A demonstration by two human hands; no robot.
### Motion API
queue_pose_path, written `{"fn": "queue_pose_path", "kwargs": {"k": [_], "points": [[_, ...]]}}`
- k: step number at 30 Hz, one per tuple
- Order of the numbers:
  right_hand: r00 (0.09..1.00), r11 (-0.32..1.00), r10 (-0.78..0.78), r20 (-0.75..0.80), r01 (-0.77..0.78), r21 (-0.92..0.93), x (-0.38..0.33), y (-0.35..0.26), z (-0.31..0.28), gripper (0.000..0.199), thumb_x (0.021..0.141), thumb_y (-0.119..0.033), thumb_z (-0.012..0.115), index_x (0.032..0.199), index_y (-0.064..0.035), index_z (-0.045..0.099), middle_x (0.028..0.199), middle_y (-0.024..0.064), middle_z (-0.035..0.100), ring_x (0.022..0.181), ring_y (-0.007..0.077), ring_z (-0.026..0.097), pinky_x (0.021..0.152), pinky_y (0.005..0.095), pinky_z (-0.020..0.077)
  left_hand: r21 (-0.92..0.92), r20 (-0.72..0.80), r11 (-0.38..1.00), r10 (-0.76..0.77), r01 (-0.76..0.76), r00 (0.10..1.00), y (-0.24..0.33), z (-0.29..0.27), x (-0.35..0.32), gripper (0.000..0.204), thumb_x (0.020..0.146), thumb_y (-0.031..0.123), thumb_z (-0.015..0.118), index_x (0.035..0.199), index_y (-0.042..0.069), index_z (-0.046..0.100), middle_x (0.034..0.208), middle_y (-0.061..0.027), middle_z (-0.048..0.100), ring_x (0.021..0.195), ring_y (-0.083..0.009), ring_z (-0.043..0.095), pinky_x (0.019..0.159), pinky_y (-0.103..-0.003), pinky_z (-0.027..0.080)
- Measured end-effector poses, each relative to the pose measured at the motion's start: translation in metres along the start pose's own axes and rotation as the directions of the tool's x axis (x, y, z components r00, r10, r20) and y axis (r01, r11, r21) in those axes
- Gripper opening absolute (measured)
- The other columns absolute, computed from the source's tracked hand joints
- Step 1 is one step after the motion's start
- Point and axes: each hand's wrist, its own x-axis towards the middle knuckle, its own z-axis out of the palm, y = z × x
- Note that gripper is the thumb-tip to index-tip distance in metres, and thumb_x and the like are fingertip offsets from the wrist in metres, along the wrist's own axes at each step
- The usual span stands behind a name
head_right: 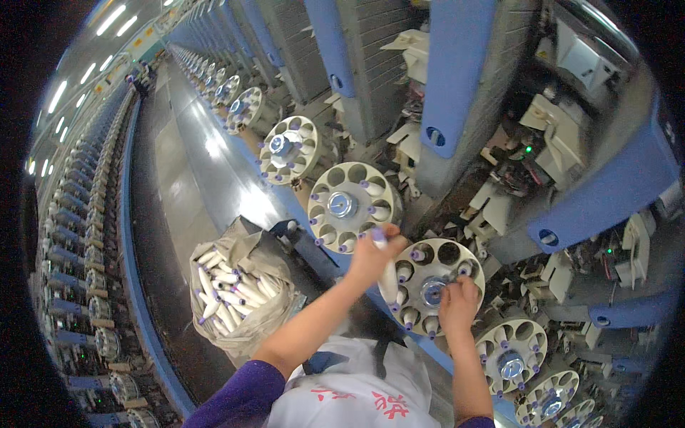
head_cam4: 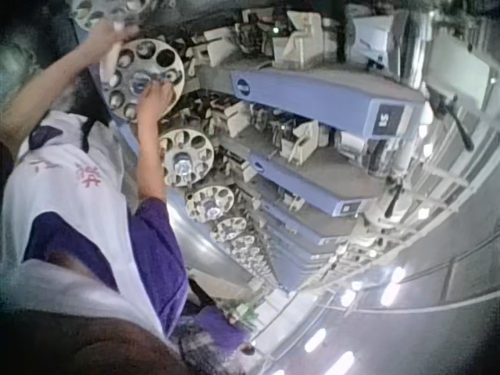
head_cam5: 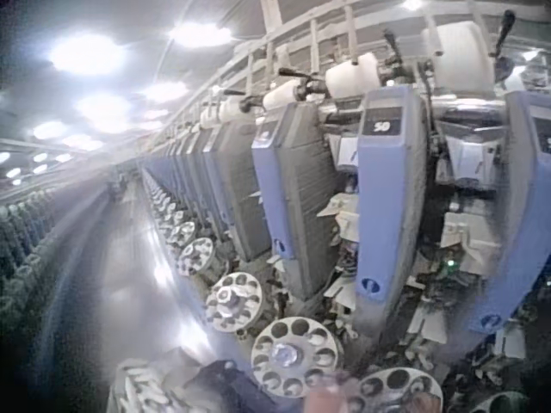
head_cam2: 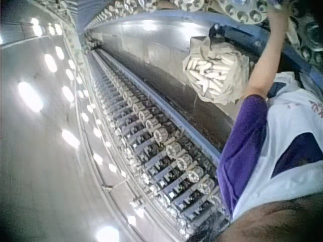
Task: The person repeatedly picks white cylindrical spools from a cloth bag and places them into slots on rotating circular fixtures along a textile machine. They also handle purple and yellow plastic rods, moving them between a white basket and the machine fixtures. The person walks along the machine line, refills spools, and briefly adjusts a control panel.
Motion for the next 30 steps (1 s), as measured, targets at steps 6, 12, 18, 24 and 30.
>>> {"fn": "queue_pose_path", "kwargs": {"k": [6,12,18,24,30], "points": [[0.602,0.922,0.314,0.734,-0.008,-0.388,0.041,-0.053,-0.013,0.034,0.091,-0.029,0.055,0.116,-0.0063,0.060,0.141,0.0186,0.042,0.112,0.0384,0.056,0.107,0.0509,0.0276,-0.857,0.068,0.423,-0.471,0.293,0.879,-0.002,-0.137,0.026,0.047,0.097,0.048,0.046,0.120,0.008,0.040,0.072,-0.0101,0.058,0.061,-0.0222,0.057,0.053,-0.039,0.048],[0.797,0.477,-0.251,0.549,-0.391,0.787,0.114,-0.255,0.033,0.042,0.094,-0.027,0.056,0.126,-0.0019,0.049,0.099,0.0112,0.061,0.084,0.0185,0.059,0.070,0.0293,0.0470,-0.847,0.235,0.373,-0.378,0.379,0.896,0.001,-0.207,0.053,0.044,0.098,0.050,0.043,0.113,0.008,0.045,0.067,-0.0086,0.052,0.058,-0.0251,0.053,0.054,-0.040,0.046],[0.326,-0.102,0.175,0.929,-0.933,0.346,0.089,-0.263,0.086,0.008,0.089,-0.017,0.060,0.088,-0.0094,0.057,0.066,-0.0051,0.043,0.048,0.0043,0.037,0.039,0.0197,0.0269,-0.900,-0.204,0.434,-0.492,0.035,0.846,0.000,-0.395,0.125,0.042,0.098,0.051,0.040,0.099,0.009,0.046,0.063,-0.0043,0.044,0.058,-0.0203,0.046,0.057,-0.037,0.043],[0.886,0.901,0.040,0.461,-0.232,0.367,0.140,-0.293,0.112,0.029,0.086,-0.013,0.059,0.114,-0.0042,0.062,0.116,0.0180,0.059,0.107,0.0267,0.059,0.090,0.0347,0.0474,-0.888,-0.064,0.443,-0.383,0.123,0.921,-0.052,-0.461,0.142,0.038,0.098,0.047,0.044,0.100,0.009,0.047,0.067,-0.0056,0.050,0.060,-0.0208,0.050,0.058,-0.037,0.045],[0.598,0.142,-0.389,0.701,-0.713,0.686,0.142,-0.448,0.189,0.028,0.087,-0.024,0.062,0.104,-0.0027,0.055,0.076,0.0038,0.054,0.060,0.0147,0.054,0.050,0.0264,0.0453,-0.597,0.221,0.635,-0.458,0.491,0.861,-0.033,-0.440,0.211,0.037,0.096,0.044,0.050,0.106,0.010,0.060,0.068,-0.0003,0.051,0.056,-0.0130,0.050,0.052,-0.028,0.046]]}}
